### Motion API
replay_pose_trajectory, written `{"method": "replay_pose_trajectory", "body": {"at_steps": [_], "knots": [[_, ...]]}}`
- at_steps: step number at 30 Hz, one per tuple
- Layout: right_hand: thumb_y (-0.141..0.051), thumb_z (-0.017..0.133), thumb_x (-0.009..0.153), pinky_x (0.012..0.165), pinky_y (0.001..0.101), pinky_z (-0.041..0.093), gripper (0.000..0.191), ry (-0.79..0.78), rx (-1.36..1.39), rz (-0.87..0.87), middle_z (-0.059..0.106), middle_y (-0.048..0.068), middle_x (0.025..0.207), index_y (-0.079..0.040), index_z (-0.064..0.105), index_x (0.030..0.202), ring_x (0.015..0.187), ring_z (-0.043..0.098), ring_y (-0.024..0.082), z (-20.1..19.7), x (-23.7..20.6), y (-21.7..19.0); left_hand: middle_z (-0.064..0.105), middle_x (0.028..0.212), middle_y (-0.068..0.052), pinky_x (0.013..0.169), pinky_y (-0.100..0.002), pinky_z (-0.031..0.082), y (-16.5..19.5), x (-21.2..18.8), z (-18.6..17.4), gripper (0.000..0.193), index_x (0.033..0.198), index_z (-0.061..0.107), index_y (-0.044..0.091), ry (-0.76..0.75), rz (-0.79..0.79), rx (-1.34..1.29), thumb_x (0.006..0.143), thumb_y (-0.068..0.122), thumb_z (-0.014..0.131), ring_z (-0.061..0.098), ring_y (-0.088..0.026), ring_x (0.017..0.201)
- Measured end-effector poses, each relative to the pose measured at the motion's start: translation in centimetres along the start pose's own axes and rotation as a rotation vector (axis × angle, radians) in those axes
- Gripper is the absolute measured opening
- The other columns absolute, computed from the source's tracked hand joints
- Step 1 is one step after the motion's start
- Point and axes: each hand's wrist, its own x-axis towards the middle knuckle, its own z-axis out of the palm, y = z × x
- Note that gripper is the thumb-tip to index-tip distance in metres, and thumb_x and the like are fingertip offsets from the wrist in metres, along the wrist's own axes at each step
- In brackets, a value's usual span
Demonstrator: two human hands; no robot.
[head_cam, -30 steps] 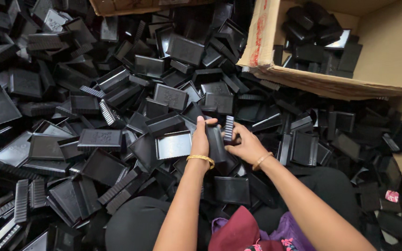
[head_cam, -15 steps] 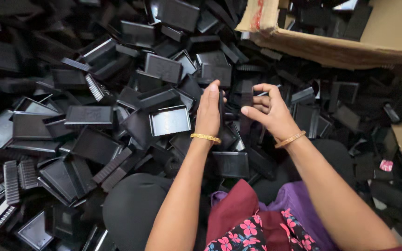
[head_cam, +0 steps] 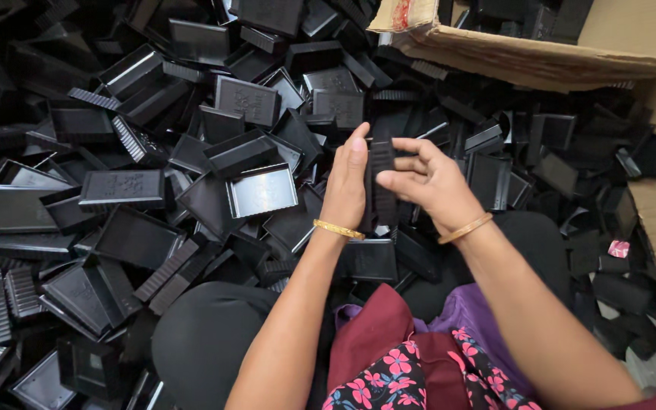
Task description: The person sits on the floor surrounded by a large pile of black plastic boxes, picks up a base and lid, fits the lid onto the base, and places the assembled box into a cardboard box beside them, repeating this for many boxes.
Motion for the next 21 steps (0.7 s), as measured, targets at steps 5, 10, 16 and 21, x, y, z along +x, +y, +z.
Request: {"method": "replay_pose_trajectory", "body": {"at_steps": [5, 10, 16, 21], "knots": [[-0.013, 0.079, 0.085, 0.089, 0.0295, 0.059, 0.060, -0.046, -0.022, -0.026, 0.072, 0.010, 0.119, -0.004, 0.056, 0.139, 0.105, 0.071, 0.014, 0.3, -0.6, 1.4, 0.059, 0.129, -0.014, 0.109, -0.034, 0.042, -0.4, -0.2, 0.2, 0.064, 0.147, 0.054, 0.006, 0.034, 0.007, 0.000, 0.110, 0.051, 0.028, 0.058, -0.025, 0.122], [-0.018, 0.077, 0.086, 0.084, 0.0318, 0.059, 0.056, -0.044, 0.026, 0.098, 0.071, 0.010, 0.115, -0.005, 0.058, 0.137, 0.101, 0.070, 0.015, 0.8, -0.7, 1.8, 0.054, 0.132, -0.014, 0.112, -0.035, 0.038, -0.2, -0.8, 0.7, 0.063, 0.142, 0.055, 0.006, 0.011, 0.069, -0.011, 0.112, 0.051, 0.024, 0.053, -0.025, 0.124], [-0.033, 0.069, 0.091, 0.082, 0.0336, 0.062, 0.049, -0.171, 0.442, 0.387, 0.073, 0.010, 0.107, 0.004, 0.062, 0.123, 0.093, 0.073, 0.018, 0.0, -1.4, 1.5, 0.069, 0.079, -0.018, 0.071, -0.043, 0.052, 1.6, 1.0, -1.9, 0.050, 0.094, 0.066, 0.006, 0.014, 0.063, 0.480, 0.098, 0.055, 0.054, 0.069, -0.037, 0.077], [-0.019, 0.079, 0.086, 0.072, 0.0289, 0.057, 0.036, -0.042, -0.148, 0.039, 0.073, 0.005, 0.094, 0.001, 0.063, 0.112, 0.082, 0.069, 0.011, 0.8, -3.0, 2.2, 0.061, 0.060, -0.019, 0.057, -0.050, 0.047, 2.7, 1.3, -2.6, 0.060, 0.069, 0.059, 0.002, 0.332, 0.031, 0.639, 0.091, 0.057, 0.067, 0.061, -0.043, 0.060]]}}
